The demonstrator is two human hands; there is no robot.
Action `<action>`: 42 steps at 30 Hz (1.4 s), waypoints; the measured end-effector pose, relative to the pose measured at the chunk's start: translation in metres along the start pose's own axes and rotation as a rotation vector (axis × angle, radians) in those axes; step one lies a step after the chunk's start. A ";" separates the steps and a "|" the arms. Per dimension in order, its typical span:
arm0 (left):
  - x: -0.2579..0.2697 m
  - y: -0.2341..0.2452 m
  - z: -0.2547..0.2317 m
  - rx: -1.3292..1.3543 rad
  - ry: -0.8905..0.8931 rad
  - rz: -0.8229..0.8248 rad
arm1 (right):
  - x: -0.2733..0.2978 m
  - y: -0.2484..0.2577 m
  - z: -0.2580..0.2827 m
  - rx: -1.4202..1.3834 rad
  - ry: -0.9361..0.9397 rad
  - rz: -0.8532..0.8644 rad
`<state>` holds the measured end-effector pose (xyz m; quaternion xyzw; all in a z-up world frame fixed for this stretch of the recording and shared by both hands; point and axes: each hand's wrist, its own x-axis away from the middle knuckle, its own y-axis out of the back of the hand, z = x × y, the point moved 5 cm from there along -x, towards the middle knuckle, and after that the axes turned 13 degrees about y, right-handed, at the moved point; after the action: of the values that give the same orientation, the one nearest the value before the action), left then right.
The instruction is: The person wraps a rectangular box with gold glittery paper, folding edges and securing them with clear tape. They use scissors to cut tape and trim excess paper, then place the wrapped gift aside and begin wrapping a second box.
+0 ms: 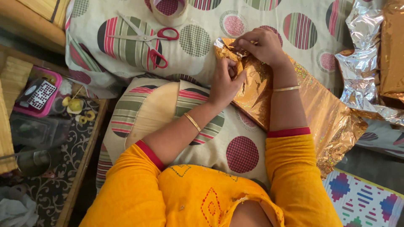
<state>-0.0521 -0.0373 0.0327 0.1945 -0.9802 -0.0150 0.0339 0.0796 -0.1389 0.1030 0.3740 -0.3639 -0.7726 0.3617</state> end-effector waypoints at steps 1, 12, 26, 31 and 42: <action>0.000 -0.001 0.002 0.012 0.031 0.020 | 0.001 -0.001 -0.001 -0.040 -0.024 0.011; 0.008 0.011 -0.021 -0.759 -0.366 0.056 | 0.005 0.002 -0.001 -0.078 -0.081 0.000; -0.021 0.007 -0.014 -1.001 -0.209 0.232 | 0.006 -0.001 -0.006 -0.250 -0.159 -0.025; -0.028 0.018 -0.040 -0.952 -0.296 0.044 | 0.002 0.000 -0.007 0.016 -0.050 0.007; -0.029 0.041 -0.049 -1.074 -0.106 -0.089 | 0.008 -0.012 -0.029 0.185 -0.158 0.106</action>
<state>-0.0375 0.0110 0.0813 0.1900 -0.8259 -0.5251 0.0785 0.0973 -0.1485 0.0772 0.3240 -0.4803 -0.7425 0.3361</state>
